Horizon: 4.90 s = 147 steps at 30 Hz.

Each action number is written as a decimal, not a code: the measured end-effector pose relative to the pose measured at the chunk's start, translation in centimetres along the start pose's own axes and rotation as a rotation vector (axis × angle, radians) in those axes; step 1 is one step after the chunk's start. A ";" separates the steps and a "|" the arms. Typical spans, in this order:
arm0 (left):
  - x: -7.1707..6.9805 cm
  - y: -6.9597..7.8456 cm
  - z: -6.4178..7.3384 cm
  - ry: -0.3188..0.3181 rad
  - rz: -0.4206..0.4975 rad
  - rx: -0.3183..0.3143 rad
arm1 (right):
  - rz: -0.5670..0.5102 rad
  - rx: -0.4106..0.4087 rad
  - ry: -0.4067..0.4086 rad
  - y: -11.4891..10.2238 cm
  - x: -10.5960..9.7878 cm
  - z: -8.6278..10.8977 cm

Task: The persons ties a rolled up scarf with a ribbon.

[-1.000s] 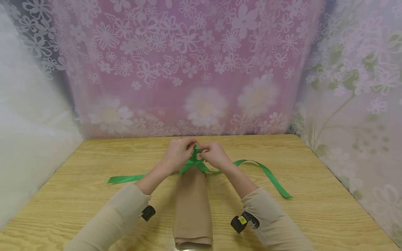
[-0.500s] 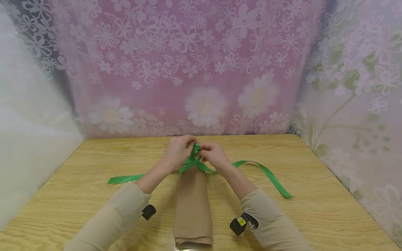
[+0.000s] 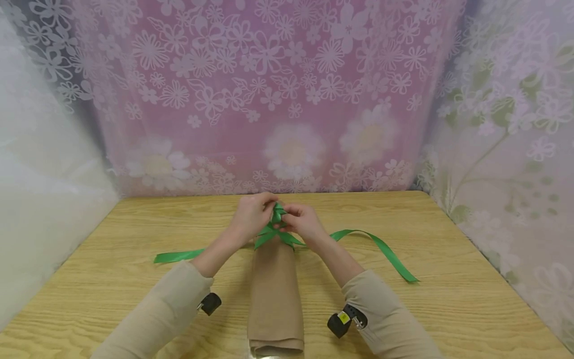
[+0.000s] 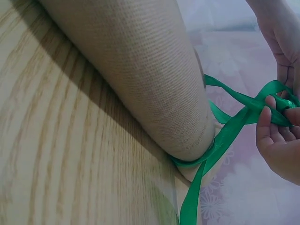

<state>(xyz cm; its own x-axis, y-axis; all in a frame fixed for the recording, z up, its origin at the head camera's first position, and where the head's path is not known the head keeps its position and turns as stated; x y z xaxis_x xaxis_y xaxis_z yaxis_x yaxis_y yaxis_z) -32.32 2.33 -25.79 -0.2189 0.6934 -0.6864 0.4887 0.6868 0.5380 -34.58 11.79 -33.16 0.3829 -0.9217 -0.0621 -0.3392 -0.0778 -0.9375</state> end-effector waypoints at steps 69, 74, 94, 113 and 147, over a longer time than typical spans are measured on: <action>1.6 -3.8 0.0 -0.167 0.200 -0.368 | -0.169 -0.096 0.184 0.0 -0.4 -0.3; 1.4 -3.8 -0.1 -0.150 0.196 -0.357 | -0.202 -0.127 0.168 -0.7 -0.3 -0.2; 0.8 -3.2 0.2 -0.149 0.010 -0.171 | 0.300 0.047 -0.091 -1.2 -1.6 0.0; 0.5 -2.9 0.6 -0.135 -0.152 -0.041 | 0.706 0.021 -0.274 -4.4 -3.9 1.0; 0.5 -3.9 0.8 -0.151 -0.142 -0.067 | 0.788 0.017 -0.372 -6.5 -9.0 4.1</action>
<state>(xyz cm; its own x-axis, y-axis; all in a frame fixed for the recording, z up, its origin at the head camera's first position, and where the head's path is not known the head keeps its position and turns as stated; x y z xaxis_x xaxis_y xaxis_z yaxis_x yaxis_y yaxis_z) -33.66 -0.16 -28.65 -0.1499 0.5517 -0.8205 0.4033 0.7918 0.4587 -32.34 22.16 -27.90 0.2991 -0.5206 -0.7997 -0.6116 0.5387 -0.5794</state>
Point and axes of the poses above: each hand's wrist, its own z-axis away from the middle knuckle, its own x-axis out of the palm, y = z × x, the point moved 9 cm from there along -z, towards the middle knuckle, and after that the axes turned 15 degrees about -x, right-handed, at the moved point
